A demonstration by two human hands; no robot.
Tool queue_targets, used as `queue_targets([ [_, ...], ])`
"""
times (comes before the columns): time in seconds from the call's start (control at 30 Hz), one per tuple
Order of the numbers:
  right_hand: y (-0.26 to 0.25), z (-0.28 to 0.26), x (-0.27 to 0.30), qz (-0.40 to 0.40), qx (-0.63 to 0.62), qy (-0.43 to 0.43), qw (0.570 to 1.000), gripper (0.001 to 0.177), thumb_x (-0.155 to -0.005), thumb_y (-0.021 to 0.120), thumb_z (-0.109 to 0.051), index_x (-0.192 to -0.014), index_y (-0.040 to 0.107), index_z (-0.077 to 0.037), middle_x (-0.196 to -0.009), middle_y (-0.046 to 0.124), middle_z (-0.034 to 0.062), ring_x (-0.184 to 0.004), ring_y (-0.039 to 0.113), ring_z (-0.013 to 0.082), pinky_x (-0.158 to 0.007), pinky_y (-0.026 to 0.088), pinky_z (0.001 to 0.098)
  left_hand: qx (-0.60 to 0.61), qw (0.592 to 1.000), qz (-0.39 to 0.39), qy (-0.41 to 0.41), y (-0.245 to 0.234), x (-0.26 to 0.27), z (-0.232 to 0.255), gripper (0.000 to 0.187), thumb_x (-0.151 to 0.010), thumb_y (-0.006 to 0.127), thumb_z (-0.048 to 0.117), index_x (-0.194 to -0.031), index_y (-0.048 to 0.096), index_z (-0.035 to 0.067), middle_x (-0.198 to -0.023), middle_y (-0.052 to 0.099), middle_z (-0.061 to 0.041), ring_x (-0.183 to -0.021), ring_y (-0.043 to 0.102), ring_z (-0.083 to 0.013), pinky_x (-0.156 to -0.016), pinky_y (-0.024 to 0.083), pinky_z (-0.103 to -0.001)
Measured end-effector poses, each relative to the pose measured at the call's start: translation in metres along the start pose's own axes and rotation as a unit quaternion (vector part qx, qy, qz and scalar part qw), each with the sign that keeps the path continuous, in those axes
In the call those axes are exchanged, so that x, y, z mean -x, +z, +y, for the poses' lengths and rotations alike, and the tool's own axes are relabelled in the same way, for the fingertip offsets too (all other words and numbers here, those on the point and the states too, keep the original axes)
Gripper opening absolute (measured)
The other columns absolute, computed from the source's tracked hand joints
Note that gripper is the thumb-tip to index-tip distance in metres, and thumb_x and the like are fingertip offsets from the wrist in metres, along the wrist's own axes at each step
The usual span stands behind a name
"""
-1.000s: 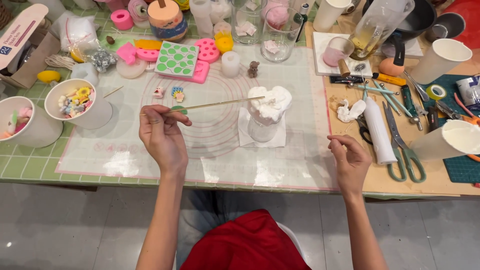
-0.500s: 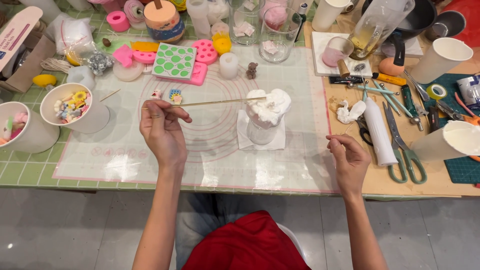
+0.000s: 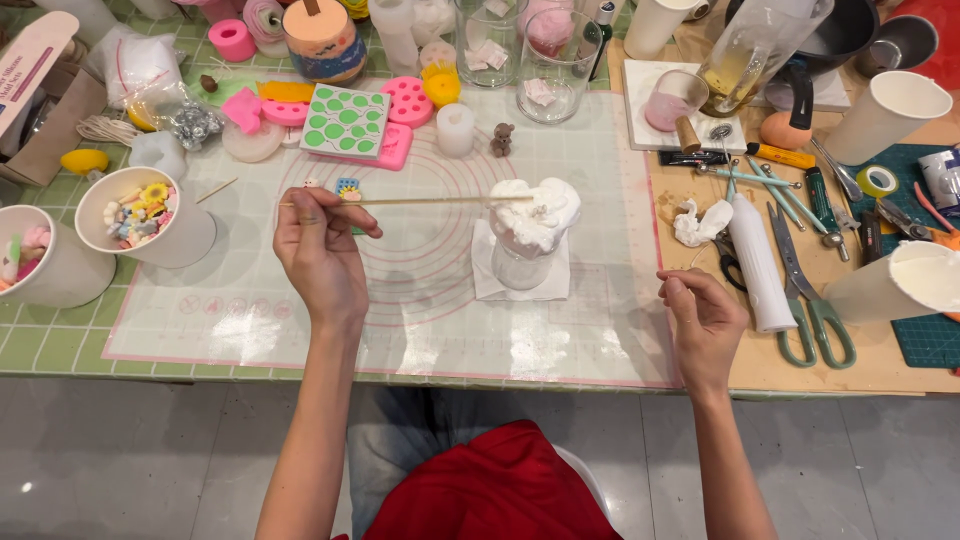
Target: Decorating a candle with wax cream and small wax figurines in a glass container.
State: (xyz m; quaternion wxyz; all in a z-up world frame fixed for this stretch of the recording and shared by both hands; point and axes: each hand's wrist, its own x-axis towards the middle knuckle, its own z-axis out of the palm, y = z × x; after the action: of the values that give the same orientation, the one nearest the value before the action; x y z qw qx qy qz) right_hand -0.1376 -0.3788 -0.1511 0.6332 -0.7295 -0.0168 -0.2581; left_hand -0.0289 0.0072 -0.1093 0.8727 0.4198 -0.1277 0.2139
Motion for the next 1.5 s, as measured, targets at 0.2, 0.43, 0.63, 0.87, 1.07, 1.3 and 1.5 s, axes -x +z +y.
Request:
queue_targets([
  [0.2, -0.002, -0.004, 0.001, 0.003, 0.0, 0.002, 1.0, 0.014, -0.106, 0.064, -0.006, -0.111, 0.071, 0.005, -0.1, 0.067, 0.0054, -0.09, 0.061, 0.0099, -0.08, 0.049, 0.0251, -0.003, 1.0, -0.004, -0.004, 0.006, -0.002, 0.002, 0.031, -0.117, 0.048, 0.03, -0.102, 0.054, 0.004, -0.081, 0.062, -0.012, -0.072, 0.065, -0.0205, -0.069, 0.055, -0.036],
  [0.43, -0.004, -0.004, 0.002, 0.006, -0.004, 0.001, 1.0, 0.015, -0.106, 0.064, -0.006, -0.112, 0.071, 0.005, -0.101, 0.067, 0.005, -0.091, 0.061, 0.0099, -0.082, 0.05, 0.0253, -0.021, 1.0, -0.005, -0.001, 0.01, -0.004, 0.003, 0.03, -0.115, 0.048, 0.03, -0.102, 0.054, 0.004, -0.08, 0.065, -0.014, -0.071, 0.065, -0.0207, -0.068, 0.055, -0.035],
  [0.63, -0.004, -0.004, 0.003, 0.006, 0.002, 0.003, 1.0, 0.015, -0.106, 0.063, -0.006, -0.112, 0.071, 0.005, -0.1, 0.068, 0.0051, -0.09, 0.062, 0.01, -0.081, 0.051, 0.0255, -0.011, 1.0, -0.018, -0.009, 0.011, -0.004, -0.001, 0.028, -0.116, 0.049, 0.027, -0.102, 0.054, 0.003, -0.082, 0.062, -0.012, -0.072, 0.065, -0.0212, -0.069, 0.054, -0.036],
  [0.87, -0.008, -0.002, 0.003, 0.012, -0.003, 0.007, 1.0, 0.014, -0.106, 0.064, -0.006, -0.112, 0.071, 0.005, -0.1, 0.067, 0.0048, -0.09, 0.062, 0.01, -0.082, 0.051, 0.0256, 0.0, 1.0, -0.013, -0.017, 0.013, -0.009, -0.008, 0.028, -0.116, 0.048, 0.026, -0.101, 0.054, 0.002, -0.084, 0.061, -0.009, -0.072, 0.065, -0.0207, -0.068, 0.055, -0.036],
  [1.07, -0.008, -0.005, 0.003, 0.01, 0.002, 0.0, 1.0, 0.014, -0.106, 0.063, -0.006, -0.112, 0.071, 0.005, -0.099, 0.067, 0.0048, -0.09, 0.062, 0.0099, -0.081, 0.051, 0.0254, -0.009, 0.999, -0.027, -0.023, 0.014, -0.02, -0.013, 0.029, -0.116, 0.047, 0.027, -0.101, 0.054, 0.003, -0.079, 0.063, -0.011, -0.071, 0.065, -0.0197, -0.068, 0.055, -0.034],
  [1.3, -0.011, -0.004, 0.003, 0.018, 0.008, 0.004, 1.0, 0.014, -0.106, 0.063, -0.006, -0.111, 0.071, 0.005, -0.099, 0.068, 0.0047, -0.089, 0.062, 0.0096, -0.081, 0.051, 0.025, -0.005, 0.998, -0.05, -0.036, 0.017, -0.028, -0.019, 0.029, -0.116, 0.045, 0.027, -0.101, 0.054, 0.003, -0.081, 0.061, -0.01, -0.071, 0.065, -0.0195, -0.067, 0.055, -0.035],
  [1.5, -0.013, -0.005, 0.003, 0.02, 0.016, 0.005, 1.0, 0.015, -0.106, 0.063, -0.006, -0.111, 0.072, 0.005, -0.099, 0.068, 0.0045, -0.089, 0.062, 0.0094, -0.08, 0.051, 0.0248, -0.003, 0.998, -0.049, -0.035, 0.02, -0.034, -0.021, 0.029, -0.116, 0.046, 0.028, -0.102, 0.055, 0.003, -0.079, 0.063, -0.012, -0.071, 0.065, -0.0196, -0.068, 0.054, -0.034],
])
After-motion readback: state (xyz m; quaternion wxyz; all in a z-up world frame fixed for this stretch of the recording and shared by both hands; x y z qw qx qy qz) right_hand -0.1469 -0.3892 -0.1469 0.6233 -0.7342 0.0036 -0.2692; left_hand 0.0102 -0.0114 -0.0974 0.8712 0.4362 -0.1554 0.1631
